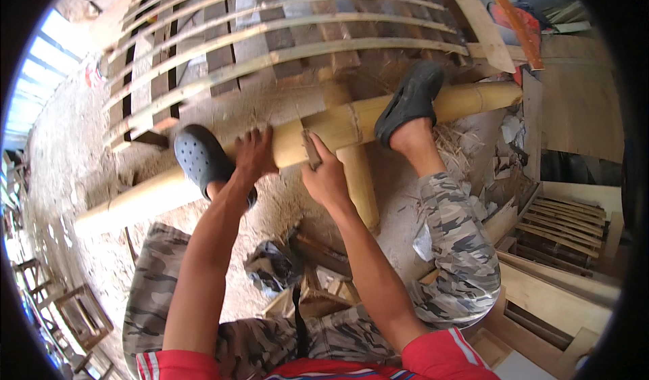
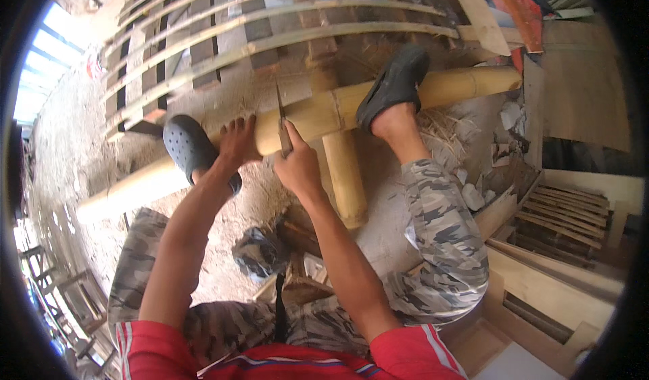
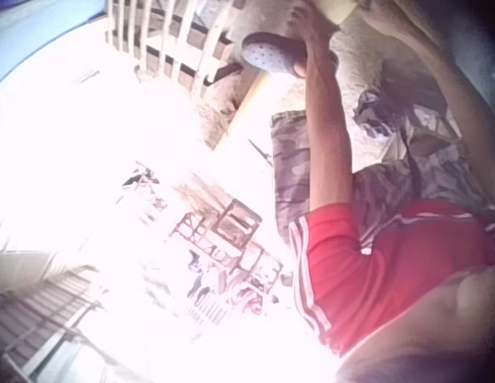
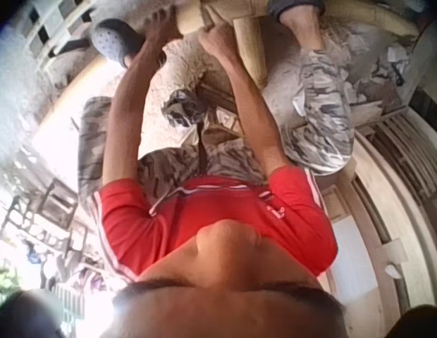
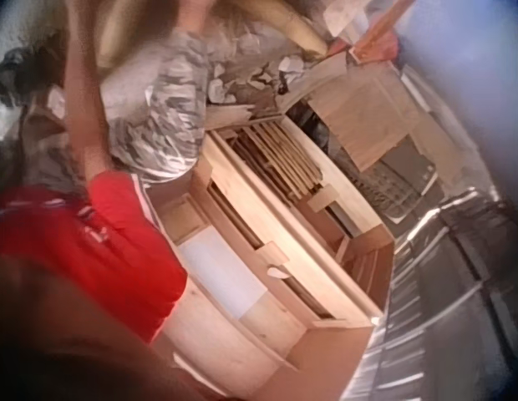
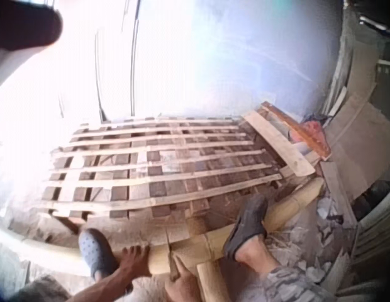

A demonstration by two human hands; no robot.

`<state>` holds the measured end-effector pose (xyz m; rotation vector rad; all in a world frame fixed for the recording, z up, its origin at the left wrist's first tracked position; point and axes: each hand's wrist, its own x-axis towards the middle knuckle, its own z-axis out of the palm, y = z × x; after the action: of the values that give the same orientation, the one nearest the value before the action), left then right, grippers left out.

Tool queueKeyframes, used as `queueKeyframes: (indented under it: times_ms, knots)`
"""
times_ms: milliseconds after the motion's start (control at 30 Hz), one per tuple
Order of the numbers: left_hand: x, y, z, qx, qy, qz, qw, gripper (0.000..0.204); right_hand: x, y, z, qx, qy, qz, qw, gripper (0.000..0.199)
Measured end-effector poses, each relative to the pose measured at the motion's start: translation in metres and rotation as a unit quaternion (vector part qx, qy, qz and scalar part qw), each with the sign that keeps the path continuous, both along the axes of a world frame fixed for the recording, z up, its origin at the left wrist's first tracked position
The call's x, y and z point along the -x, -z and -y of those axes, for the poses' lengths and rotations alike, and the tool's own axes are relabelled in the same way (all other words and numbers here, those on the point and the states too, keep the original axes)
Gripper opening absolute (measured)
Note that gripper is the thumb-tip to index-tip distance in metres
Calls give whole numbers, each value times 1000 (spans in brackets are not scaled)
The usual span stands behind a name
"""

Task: The person sits on the floor and uses a knife to carve and smooth a bamboo pole held between their legs. They repeatedly scrape the surface of the pole with the blade, producing wood shavings.

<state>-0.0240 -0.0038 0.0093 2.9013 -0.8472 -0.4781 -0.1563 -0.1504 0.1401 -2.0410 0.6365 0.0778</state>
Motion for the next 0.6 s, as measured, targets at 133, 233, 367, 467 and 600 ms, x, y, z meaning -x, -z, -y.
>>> queueKeyframes:
  times_ms: [133,233,367,467,600]
  knots:
    - [4,-4,5,13,4,-34,999,129,-19,27,15,30,19,21,999,67]
    - [-7,-1,-25,-21,8,-17,1000,133,55,-31,-20,-64,-8,-16,998,68]
    - [-4,-2,-25,-8,9,-13,1000,133,167,-76,-35,9,-31,138,990,67]
    - [3,4,-30,-17,2,14,1000,134,134,-47,-30,-8,-15,119,993,65]
    - [7,2,4,10,16,13,1000,127,-16,12,11,17,12,9,1000,64]
